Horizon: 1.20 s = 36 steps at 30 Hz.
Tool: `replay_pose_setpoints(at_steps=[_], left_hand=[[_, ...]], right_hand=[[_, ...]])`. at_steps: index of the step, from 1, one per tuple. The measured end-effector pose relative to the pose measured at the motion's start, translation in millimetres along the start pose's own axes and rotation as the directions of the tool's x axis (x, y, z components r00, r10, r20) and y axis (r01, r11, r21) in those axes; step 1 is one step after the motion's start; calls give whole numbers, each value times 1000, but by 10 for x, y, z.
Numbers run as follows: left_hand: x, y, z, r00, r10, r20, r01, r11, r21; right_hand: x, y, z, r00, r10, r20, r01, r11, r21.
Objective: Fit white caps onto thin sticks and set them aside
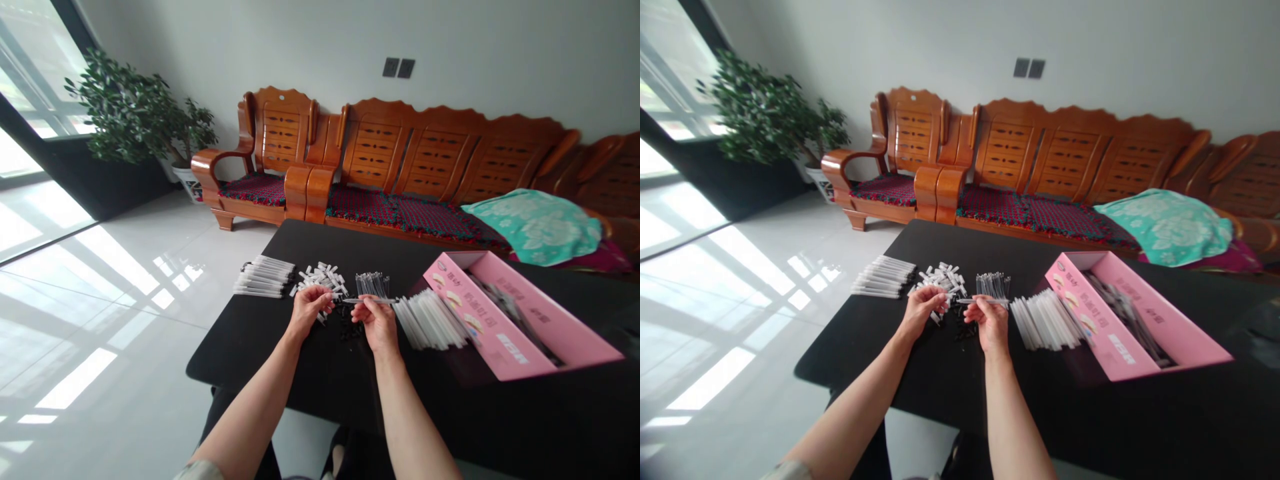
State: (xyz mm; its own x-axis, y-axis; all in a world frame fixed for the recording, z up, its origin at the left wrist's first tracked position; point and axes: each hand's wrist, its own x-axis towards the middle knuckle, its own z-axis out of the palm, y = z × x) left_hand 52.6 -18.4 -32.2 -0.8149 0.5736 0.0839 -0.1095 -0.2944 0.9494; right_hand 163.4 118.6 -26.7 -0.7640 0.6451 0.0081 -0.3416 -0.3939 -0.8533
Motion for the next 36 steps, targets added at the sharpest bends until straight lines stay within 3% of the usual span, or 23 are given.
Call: replay_pose_setpoints(at_steps=[25,31,36], left_hand=[[-42,-25,59,977,-100,187,88,994,71],[-42,-44,61,965,-62,255,23,988,153],[-50,-84,87,968,1,250,-78,952,297]], right_hand=[[-5,25,20,1000,8,17,-6,996,-85],[-1,32,2,1000,-2,10,3,995,-98],[-12,45,-1,999,16,-41,-20,995,-96]])
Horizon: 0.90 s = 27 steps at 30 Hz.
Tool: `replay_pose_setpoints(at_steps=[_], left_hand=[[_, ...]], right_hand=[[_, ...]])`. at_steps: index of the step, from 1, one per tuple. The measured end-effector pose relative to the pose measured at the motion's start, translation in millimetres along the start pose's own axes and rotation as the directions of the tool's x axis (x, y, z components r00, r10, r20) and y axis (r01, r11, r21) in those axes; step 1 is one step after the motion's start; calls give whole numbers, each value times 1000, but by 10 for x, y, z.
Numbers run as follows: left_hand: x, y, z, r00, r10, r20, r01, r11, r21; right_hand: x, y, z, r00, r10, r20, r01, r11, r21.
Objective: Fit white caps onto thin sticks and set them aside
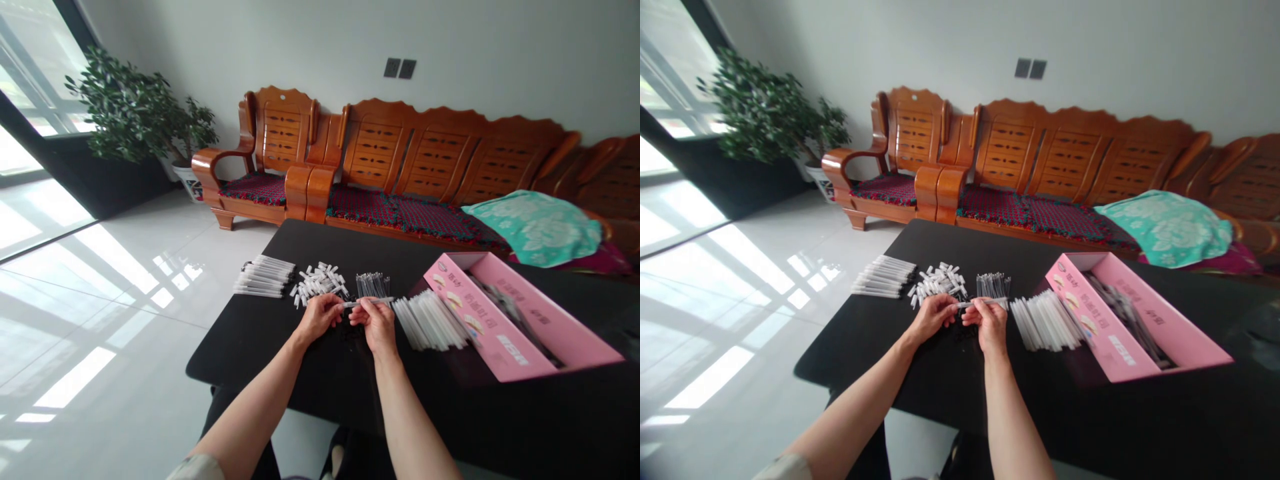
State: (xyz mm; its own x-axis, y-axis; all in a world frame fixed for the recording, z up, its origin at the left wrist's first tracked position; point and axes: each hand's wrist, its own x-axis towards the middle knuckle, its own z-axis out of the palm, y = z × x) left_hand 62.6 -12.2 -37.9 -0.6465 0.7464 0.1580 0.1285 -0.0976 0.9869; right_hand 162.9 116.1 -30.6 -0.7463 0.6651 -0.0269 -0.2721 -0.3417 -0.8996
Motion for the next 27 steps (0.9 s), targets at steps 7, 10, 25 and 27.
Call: replay_pose_setpoints(at_steps=[7,10,25,27], left_hand=[[-56,100,89,989,142,-35,-127,951,281],[-76,154,131,973,230,-22,-204,902,381],[-4,107,33,958,179,-223,-135,971,198],[17,125,-114,928,149,-342,-109,985,134]], right_hand=[[-11,-58,-11,996,63,-66,-60,998,35],[-3,-79,-19,993,90,-80,-86,995,47],[-21,-48,28,995,13,-97,-9,999,44],[-17,-48,9,995,-10,-104,13,1000,26]])
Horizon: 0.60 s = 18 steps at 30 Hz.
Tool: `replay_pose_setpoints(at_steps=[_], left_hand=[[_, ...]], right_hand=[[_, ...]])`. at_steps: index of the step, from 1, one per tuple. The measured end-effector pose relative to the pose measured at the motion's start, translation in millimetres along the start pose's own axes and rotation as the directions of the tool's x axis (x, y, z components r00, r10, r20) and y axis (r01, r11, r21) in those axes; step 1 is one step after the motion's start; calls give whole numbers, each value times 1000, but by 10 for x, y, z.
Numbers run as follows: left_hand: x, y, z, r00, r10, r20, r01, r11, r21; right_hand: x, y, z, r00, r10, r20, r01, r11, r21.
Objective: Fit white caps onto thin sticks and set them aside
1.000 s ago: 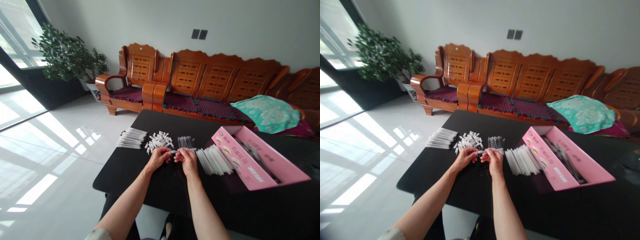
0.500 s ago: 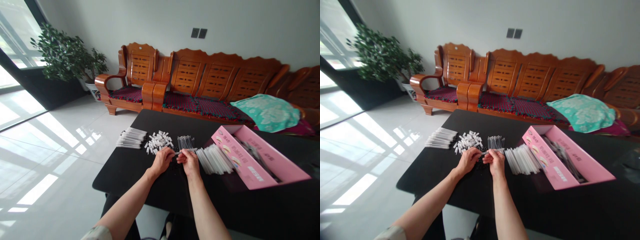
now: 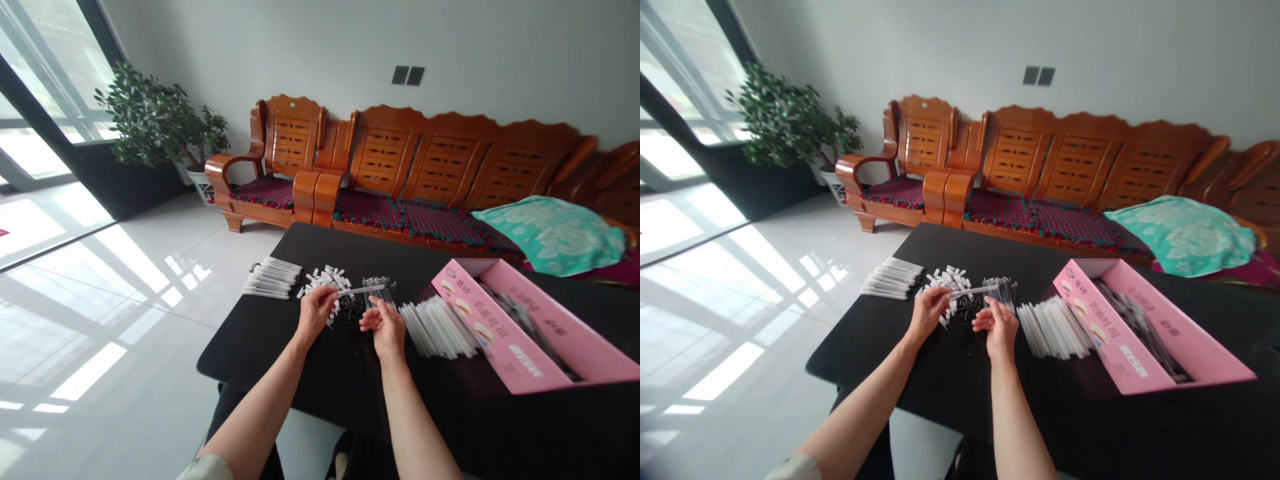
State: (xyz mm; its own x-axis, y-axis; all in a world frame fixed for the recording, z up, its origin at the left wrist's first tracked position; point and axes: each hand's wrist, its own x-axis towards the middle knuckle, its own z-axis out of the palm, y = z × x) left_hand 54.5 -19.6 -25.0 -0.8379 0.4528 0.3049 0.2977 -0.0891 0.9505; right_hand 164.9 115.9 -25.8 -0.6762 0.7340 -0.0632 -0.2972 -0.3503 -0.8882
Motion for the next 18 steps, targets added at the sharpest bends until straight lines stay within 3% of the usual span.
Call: replay_pose_setpoints(at_steps=[3,6,12,15,18], left_hand=[[97,-5,-338,990,-13,-143,3,997,-71],[136,-23,-800,965,-44,-258,28,998,-64],[135,-158,-1659,823,-114,-557,182,981,68],[168,-277,-1873,767,-166,-620,319,937,145],[200,-361,-1933,738,-192,-647,408,891,201]], right_hand=[[15,14,-21,1000,-18,-4,18,1000,-19],[22,30,-11,1000,-17,4,17,999,-29],[23,36,11,1000,-21,11,21,999,-29],[31,44,-4,1000,-22,11,22,999,-25],[36,55,-19,1000,-17,16,18,1000,-23]])
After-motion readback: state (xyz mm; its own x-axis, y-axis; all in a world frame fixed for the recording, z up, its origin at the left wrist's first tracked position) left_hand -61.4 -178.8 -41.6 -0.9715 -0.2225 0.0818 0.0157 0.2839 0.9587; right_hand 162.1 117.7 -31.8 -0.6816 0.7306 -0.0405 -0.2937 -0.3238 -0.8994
